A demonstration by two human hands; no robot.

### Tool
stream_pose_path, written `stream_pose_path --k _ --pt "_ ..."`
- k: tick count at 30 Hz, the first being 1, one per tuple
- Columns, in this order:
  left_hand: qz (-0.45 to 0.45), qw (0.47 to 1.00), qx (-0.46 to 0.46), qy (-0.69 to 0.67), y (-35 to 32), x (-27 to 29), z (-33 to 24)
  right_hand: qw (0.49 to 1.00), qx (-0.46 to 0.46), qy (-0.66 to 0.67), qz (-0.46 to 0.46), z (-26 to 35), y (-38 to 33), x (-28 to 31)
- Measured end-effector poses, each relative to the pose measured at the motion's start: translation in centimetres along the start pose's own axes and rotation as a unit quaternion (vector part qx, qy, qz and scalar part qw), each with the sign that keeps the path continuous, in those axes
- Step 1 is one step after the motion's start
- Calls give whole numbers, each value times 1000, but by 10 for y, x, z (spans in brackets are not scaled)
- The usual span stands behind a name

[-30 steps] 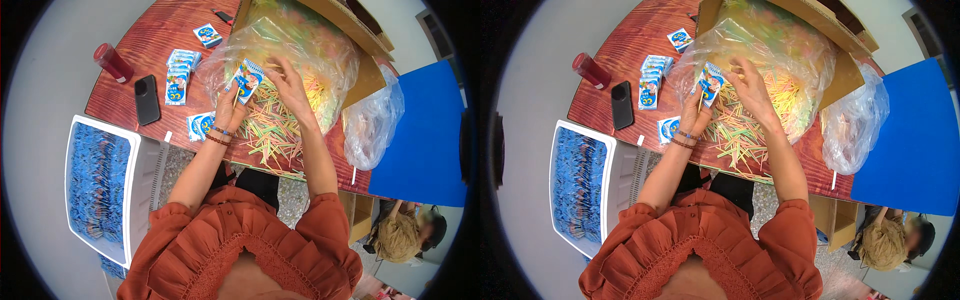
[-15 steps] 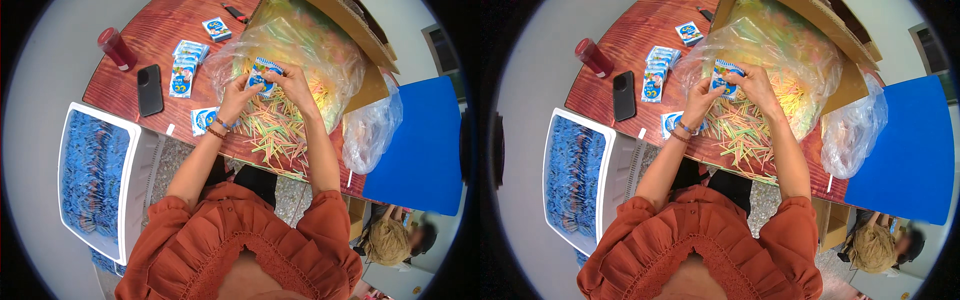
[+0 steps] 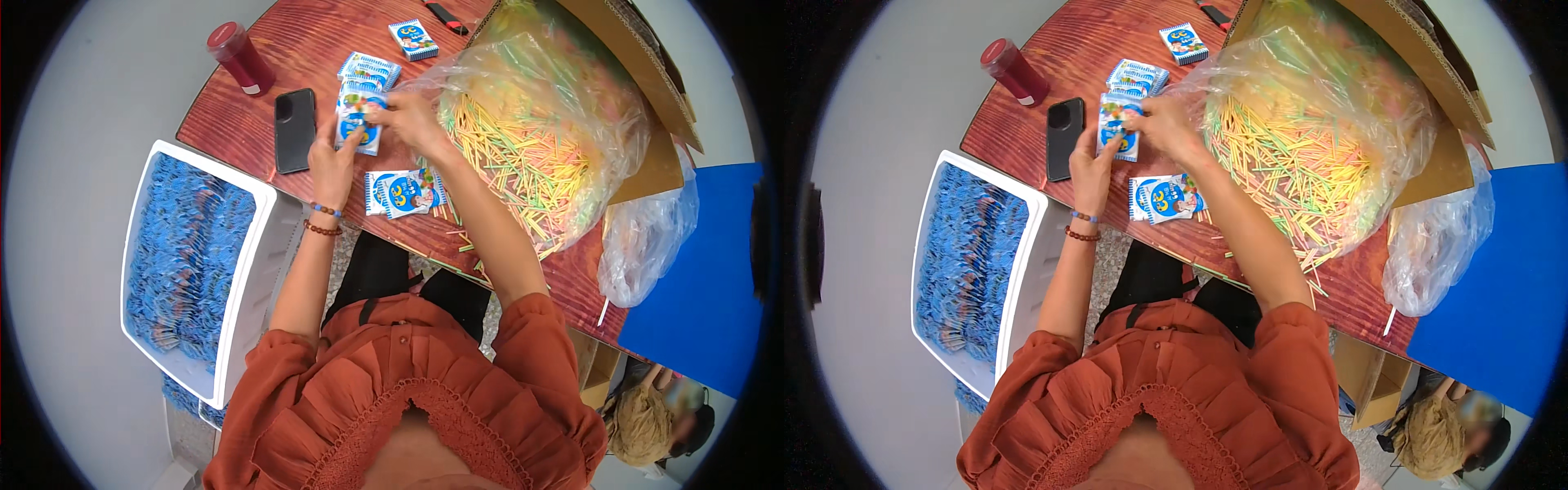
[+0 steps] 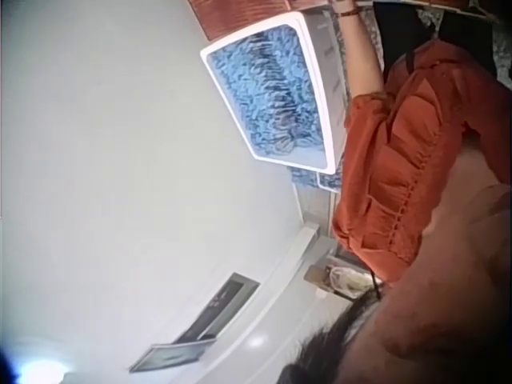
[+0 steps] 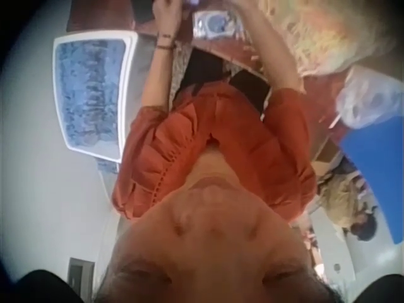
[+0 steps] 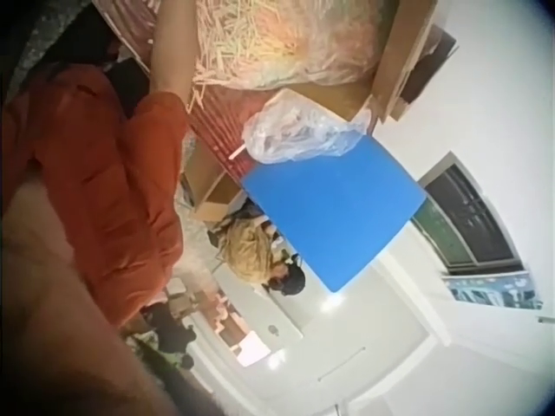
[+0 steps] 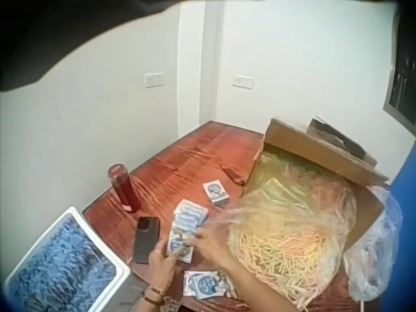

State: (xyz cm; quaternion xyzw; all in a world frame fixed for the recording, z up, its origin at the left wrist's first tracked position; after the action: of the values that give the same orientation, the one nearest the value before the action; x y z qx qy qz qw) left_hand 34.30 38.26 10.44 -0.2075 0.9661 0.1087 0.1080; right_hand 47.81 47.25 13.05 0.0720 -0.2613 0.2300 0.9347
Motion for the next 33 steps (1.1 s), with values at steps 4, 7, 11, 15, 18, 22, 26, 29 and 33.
stream_pose_path --k 4,7,11,15,18,22,26,29,33 --pt "7 954 -155 258 -7 11 3 970 -26 -236 -43 -14 22 -31" --pt "52 930 -179 318 -12 12 18 979 -71 -185 -53 -26 22 -36" --pt "76 912 -232 329 -15 7 23 959 84 -179 -203 -25 -7 1" --pt "98 947 -108 287 -30 -1 1 974 -38 -214 -65 -21 -65 49" --pt "205 890 -124 389 -39 -15 5 948 -63 -312 10 -20 -100 58" --pt "219 894 -117 374 -39 -21 19 944 -17 -328 -15 -35 -111 46" --pt "234 891 -110 374 -37 -25 19 937 64 -327 -99 -39 -108 50" --pt "183 929 -170 274 -38 -29 8 997 -63 40 -19 -47 -108 55" --pt "190 970 124 -84 -42 -38 -1 985 -35 156 -67 -33 -117 57"
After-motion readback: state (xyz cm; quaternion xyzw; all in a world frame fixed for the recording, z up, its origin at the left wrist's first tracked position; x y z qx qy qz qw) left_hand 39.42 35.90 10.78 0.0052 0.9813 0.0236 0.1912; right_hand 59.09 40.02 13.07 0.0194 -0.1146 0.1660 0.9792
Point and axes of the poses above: each hand's wrist, its own y-axis towards the middle knuckle, its own x-axis out of the back of the hand, z = x × y, the point moved 1 cm from there along y, towards the middle knuckle, and after that the axes turned 15 degrees about -y, right-handed, at the moved point
